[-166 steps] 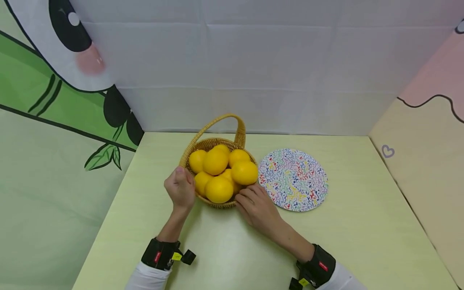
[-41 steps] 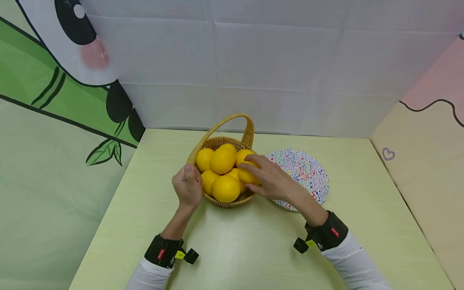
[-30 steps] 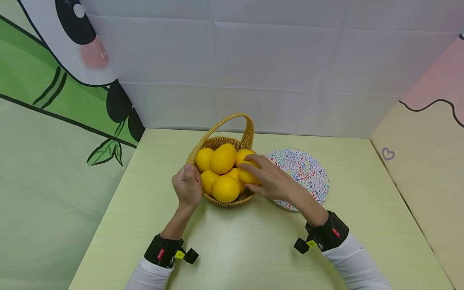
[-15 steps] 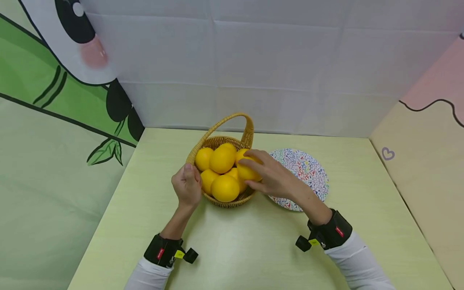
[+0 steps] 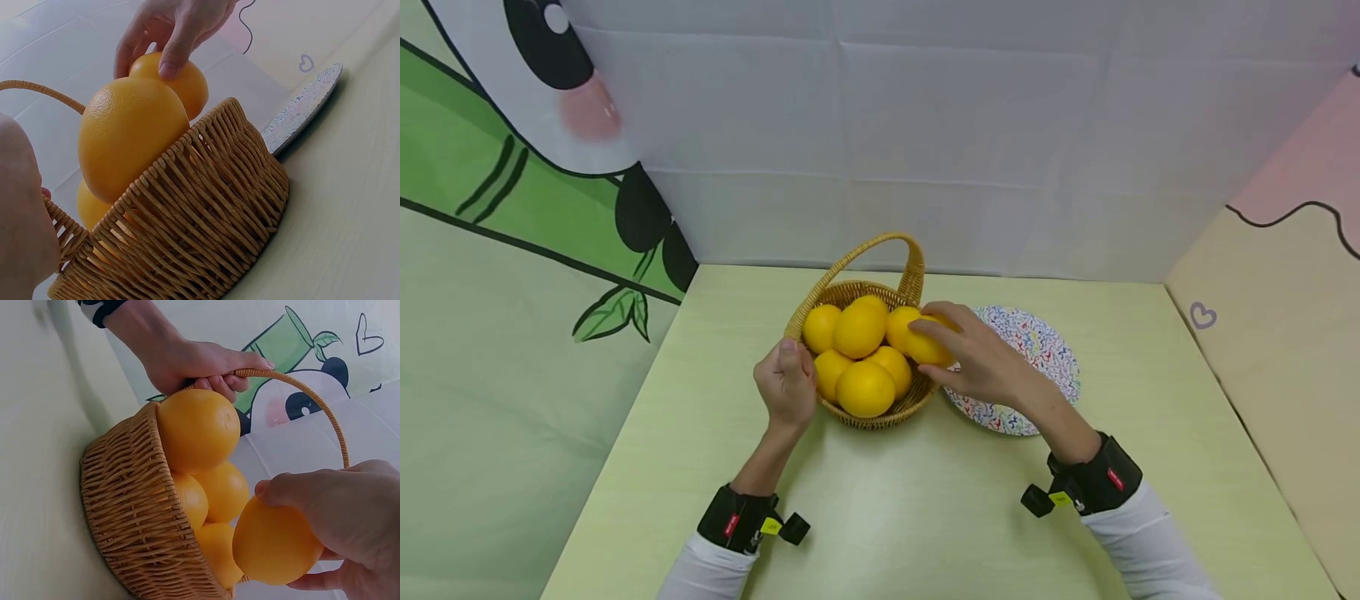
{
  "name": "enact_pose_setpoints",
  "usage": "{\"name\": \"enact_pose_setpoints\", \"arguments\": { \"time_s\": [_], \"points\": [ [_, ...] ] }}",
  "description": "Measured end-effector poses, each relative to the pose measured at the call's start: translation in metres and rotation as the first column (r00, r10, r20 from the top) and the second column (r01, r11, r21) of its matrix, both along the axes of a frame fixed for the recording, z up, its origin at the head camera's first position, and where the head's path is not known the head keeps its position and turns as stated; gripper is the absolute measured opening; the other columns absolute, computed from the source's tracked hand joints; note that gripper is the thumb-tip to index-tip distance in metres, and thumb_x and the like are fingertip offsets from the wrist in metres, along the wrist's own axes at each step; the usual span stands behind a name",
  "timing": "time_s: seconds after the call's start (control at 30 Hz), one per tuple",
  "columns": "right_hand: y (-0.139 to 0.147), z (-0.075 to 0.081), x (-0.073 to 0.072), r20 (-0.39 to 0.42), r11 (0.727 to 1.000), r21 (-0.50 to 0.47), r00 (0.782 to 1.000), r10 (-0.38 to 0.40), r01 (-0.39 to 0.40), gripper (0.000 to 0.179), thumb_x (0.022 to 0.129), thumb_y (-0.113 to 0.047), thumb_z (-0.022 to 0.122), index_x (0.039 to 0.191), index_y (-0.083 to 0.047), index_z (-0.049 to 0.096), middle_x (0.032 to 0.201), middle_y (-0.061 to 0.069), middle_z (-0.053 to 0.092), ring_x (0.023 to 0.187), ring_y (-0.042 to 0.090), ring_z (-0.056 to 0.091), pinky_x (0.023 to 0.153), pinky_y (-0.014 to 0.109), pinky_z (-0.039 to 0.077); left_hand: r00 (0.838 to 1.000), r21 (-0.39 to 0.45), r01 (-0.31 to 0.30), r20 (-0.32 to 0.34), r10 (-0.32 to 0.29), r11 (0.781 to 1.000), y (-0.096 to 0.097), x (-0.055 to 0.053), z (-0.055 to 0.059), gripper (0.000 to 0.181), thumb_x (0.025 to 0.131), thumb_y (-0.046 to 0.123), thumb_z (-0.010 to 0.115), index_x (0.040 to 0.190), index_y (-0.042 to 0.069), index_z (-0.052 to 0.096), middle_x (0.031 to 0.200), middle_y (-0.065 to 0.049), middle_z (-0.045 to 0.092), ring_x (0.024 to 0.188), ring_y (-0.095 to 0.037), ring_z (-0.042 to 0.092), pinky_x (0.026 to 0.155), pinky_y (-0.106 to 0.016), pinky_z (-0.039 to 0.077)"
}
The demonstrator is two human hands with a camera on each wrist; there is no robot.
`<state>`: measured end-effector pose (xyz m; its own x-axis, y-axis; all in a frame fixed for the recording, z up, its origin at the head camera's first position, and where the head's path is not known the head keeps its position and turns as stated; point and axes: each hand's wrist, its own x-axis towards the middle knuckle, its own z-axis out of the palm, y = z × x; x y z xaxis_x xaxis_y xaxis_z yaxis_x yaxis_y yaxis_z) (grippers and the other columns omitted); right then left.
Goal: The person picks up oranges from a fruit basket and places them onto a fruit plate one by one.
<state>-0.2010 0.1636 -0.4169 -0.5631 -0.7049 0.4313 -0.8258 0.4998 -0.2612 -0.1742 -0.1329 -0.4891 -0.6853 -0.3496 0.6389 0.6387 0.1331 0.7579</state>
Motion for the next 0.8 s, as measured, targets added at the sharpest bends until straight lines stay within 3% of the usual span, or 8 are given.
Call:
{"name": "enact_pose_setpoints", "arguments": {
  "time_s": [0.17, 0.8],
  "points": [
    [0.02, -0.005, -0.009, -0.007, 1.0, -0.014, 1.0, -0.013, 0.013, 0.059, 0.093, -0.014, 0.093, 0.145, -0.004, 0.068, 0.151, 0.028, 0.062, 0.133, 0.043, 0.065, 0.107, 0.056, 0.064, 1.0, -0.004, -0.013, -0.013, 0.013, 1.0, 0.004, -0.004, 0.0, 0.064, 0.118, 0.03, 0.044, 0.063, -0.001, 0.043, 0.05, 0.003, 0.037, 0.04, -0.002, 0.032, 0.035, -0.021, 0.022],
    [0.078, -0.016, -0.017, 0.08, 0.98, 0.004, 0.976, -0.201, 0.201, 0.054, 0.093, -0.011, 0.093, 0.142, -0.004, 0.07, 0.148, 0.026, 0.062, 0.128, 0.044, 0.064, 0.1, 0.057, 0.067, 1.0, 0.01, -0.015, -0.001, 0.015, 1.0, 0.007, -0.006, -0.002, 0.064, 0.118, 0.031, 0.044, 0.063, -0.002, 0.043, 0.054, 0.015, 0.039, 0.039, -0.002, 0.031, 0.034, -0.021, 0.022]
  ]
}}
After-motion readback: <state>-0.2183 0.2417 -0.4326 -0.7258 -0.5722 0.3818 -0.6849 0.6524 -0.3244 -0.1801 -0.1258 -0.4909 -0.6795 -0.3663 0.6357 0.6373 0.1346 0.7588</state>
